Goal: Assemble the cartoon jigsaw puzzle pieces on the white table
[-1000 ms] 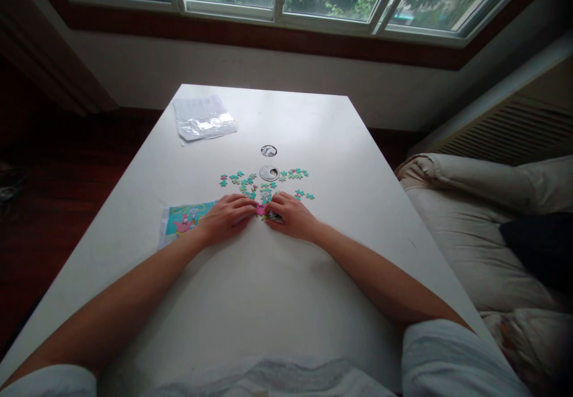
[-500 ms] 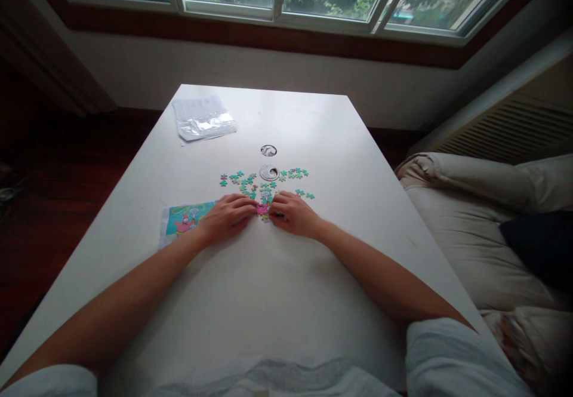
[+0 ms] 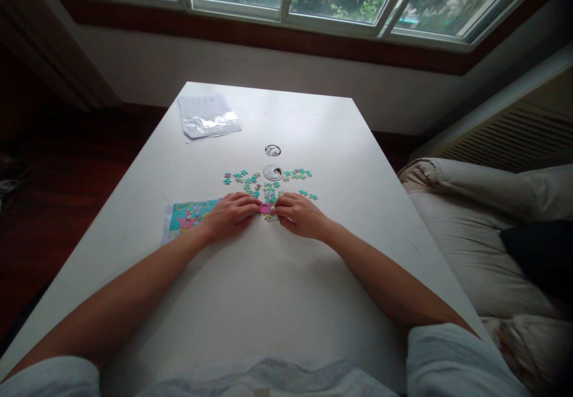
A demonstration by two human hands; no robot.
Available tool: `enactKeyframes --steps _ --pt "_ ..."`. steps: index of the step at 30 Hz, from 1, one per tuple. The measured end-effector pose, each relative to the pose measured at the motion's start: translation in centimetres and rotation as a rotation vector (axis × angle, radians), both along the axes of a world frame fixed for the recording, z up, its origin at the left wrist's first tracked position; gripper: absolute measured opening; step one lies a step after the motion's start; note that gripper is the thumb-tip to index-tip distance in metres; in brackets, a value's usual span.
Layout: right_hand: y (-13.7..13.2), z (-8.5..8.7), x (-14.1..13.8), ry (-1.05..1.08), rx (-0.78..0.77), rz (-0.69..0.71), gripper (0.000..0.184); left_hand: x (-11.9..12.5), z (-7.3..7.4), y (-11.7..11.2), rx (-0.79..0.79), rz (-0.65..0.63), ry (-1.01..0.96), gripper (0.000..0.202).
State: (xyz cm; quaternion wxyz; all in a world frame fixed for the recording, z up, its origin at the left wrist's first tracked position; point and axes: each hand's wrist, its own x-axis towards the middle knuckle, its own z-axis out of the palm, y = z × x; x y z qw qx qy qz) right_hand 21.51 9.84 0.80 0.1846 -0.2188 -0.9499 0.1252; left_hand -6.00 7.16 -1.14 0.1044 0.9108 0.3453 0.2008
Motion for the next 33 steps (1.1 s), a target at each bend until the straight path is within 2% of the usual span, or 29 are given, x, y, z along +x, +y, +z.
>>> enactKeyframes --steps 5,11,17,23,33 --pt "-0.4 -0.1 -0.1 -0.099 0.083 -0.027 0.028 0.0 -0.1 0.1 0.002 0.001 0.011 0.032" --pt "-0.9 0.1 -0.2 -0.097 0.118 -0.074 0.028 0.0 -0.2 0.1 0.004 0.004 0.012 0.031" --pt "-1.2 0.3 -0.9 -0.17 0.013 -0.158 0.021 0.0 -0.1 0.0 -0.007 0.002 0.017 0.032" --pt "-0.9 0.5 -1.0 -0.196 -0.084 -0.21 0.026 0.1 0.1 -0.2 0.006 -0.006 0.03 0.033" --pt "-1.3 0.4 -0.7 -0.216 -0.07 -0.22 0.032 0.1 -0.1 0.0 0.002 -0.005 0.02 0.035"
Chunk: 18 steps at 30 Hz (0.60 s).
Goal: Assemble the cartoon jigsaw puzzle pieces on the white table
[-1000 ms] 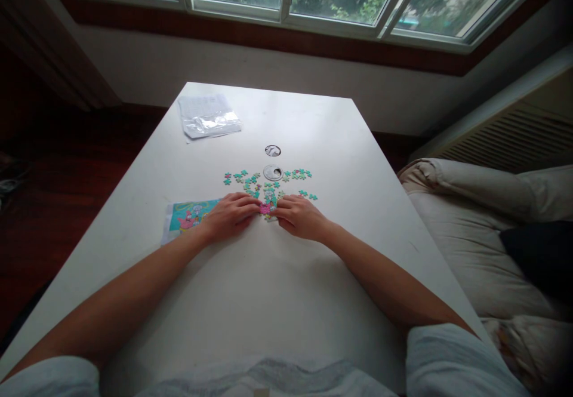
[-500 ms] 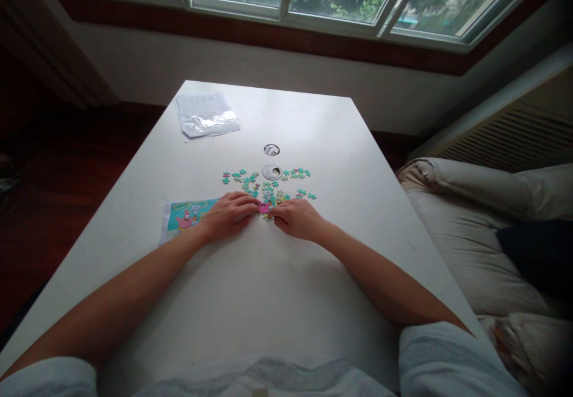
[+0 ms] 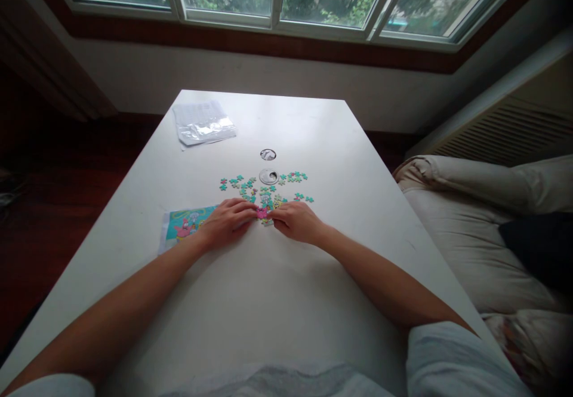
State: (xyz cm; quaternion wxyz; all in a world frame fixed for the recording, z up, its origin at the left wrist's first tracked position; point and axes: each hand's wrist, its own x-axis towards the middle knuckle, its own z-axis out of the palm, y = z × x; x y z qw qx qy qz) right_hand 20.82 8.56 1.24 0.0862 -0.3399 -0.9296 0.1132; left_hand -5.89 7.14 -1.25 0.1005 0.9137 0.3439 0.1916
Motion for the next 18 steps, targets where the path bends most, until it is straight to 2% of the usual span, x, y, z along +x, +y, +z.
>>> enactKeyframes --steps 5,7,9,13,18 --pt "0.9 0.5 0.7 -0.034 -0.025 -0.026 0.028 0.0 0.3 -0.1 -0.009 -0.013 0.009 0.034" --pt "1.8 1.0 1.6 -0.026 -0.004 -0.12 0.026 0.0 0.5 -0.2 -0.011 -0.026 0.009 0.034" --pt "2.6 1.6 2.7 -0.053 0.03 -0.29 0.027 0.0 0.5 -0.3 -0.015 -0.039 0.011 0.034" --pt "3.5 2.1 4.1 -0.229 0.007 -0.542 0.022 0.1 0.6 -0.2 -0.021 -0.053 0.011 0.034" --pt "2.8 1.6 3.6 -0.326 0.044 -0.601 0.027 0.1 0.7 -0.1 -0.024 -0.048 0.008 0.033"
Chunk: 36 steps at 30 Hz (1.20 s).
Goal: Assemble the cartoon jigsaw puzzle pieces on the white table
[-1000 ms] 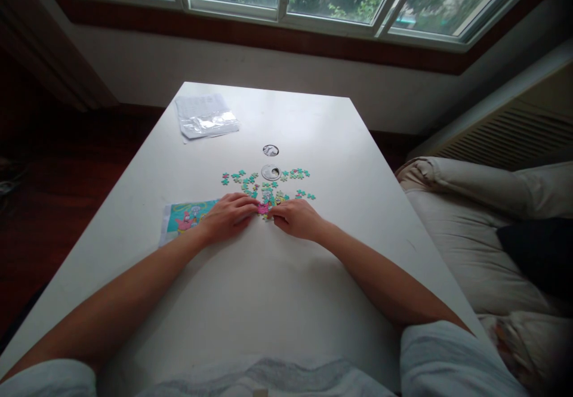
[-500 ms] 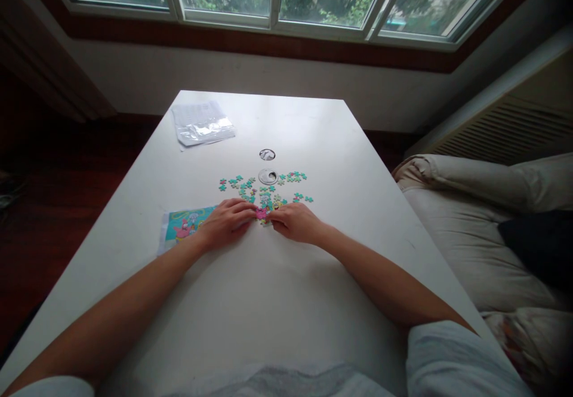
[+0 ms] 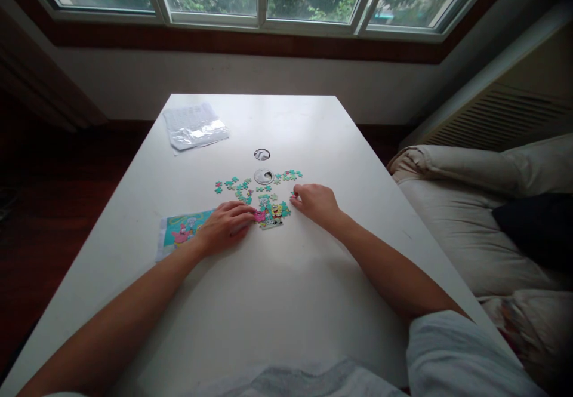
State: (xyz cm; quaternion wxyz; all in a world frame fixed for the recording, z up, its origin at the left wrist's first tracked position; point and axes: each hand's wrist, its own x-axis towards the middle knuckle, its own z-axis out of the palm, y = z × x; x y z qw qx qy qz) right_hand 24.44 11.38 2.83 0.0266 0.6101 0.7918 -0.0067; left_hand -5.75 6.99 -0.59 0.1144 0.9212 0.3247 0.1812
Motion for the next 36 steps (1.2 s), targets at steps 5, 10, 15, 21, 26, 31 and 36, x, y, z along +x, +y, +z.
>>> enactKeyframes --steps 5,10,15,21,26,31,36 --pt "-0.4 -0.2 -0.6 -0.008 -0.023 0.018 0.025 0.0 0.0 0.0 -0.002 0.001 0.002 0.031" --pt "-0.8 -0.5 -1.2 0.035 -0.041 0.06 0.024 0.0 0.0 0.0 -0.005 0.007 0.004 0.031" --pt "-1.2 -1.0 -1.7 0.06 -0.03 0.078 0.024 -0.1 -0.1 -0.1 -0.014 0.012 -0.001 0.033" --pt "-0.8 -1.5 -1.5 0.127 -0.024 0.101 0.027 -0.1 -0.2 0.1 0.008 0.086 -0.049 0.039" --pt "-0.1 -1.6 -1.1 0.172 -0.038 0.073 0.024 -0.1 -0.2 0.2 0.021 0.047 -0.028 0.029" --pt "0.5 -1.9 -0.7 0.215 -0.052 0.058 0.023 -0.1 -0.4 0.2 0.015 0.059 -0.054 0.028" --pt "0.8 -2.1 -0.5 0.262 -0.033 0.064 0.022 -0.1 -0.4 0.3 0.009 0.054 -0.058 0.028"
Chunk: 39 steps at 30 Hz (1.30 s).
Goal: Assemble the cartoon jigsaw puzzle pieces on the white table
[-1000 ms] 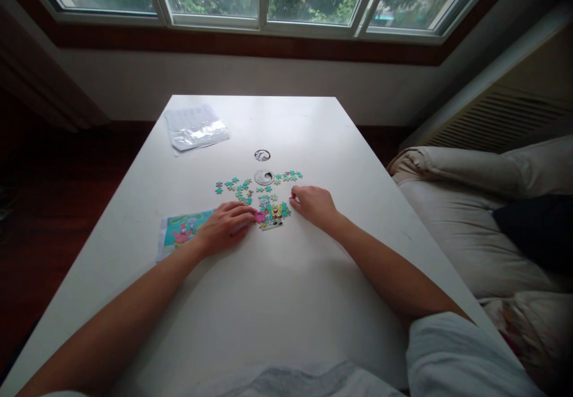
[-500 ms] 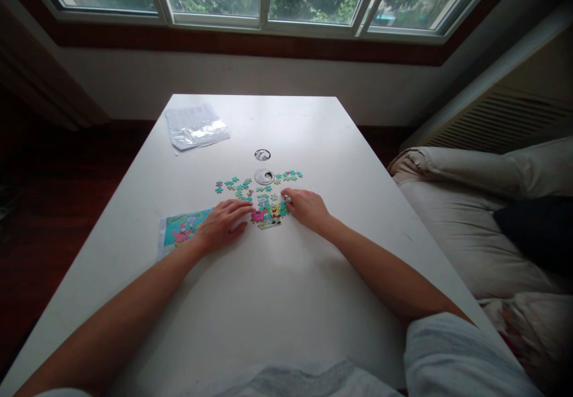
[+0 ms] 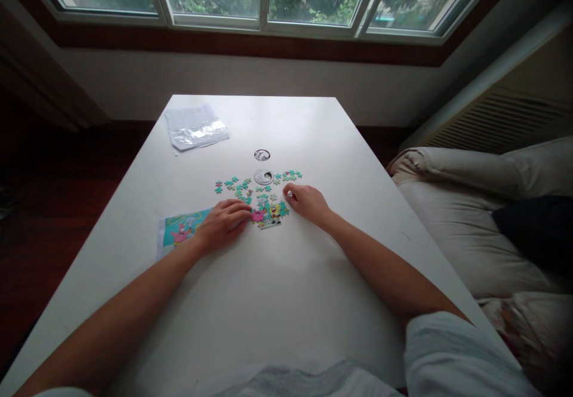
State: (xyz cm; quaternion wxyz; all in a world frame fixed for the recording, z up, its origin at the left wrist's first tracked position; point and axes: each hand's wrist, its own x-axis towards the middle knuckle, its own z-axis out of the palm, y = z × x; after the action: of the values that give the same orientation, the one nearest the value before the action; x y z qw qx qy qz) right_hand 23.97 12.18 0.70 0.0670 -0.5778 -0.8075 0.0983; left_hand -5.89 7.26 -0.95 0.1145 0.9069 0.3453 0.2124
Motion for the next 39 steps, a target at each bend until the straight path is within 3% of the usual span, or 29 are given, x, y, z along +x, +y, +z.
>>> enactKeyframes --steps 11,17,39 --pt "0.46 -0.24 0.31 0.087 0.009 0.026 0.036 -0.01 -0.18 0.02 0.004 0.0 0.021 0.029" --pt "0.64 -0.01 0.62 0.055 0.023 -0.047 0.023 -0.08 -0.28 0.09 0.005 0.0 0.006 0.03" --pt "0.88 -0.14 0.48 0.059 0.011 0.067 0.018 0.07 -0.02 0.04 0.008 -0.002 0.003 0.028"
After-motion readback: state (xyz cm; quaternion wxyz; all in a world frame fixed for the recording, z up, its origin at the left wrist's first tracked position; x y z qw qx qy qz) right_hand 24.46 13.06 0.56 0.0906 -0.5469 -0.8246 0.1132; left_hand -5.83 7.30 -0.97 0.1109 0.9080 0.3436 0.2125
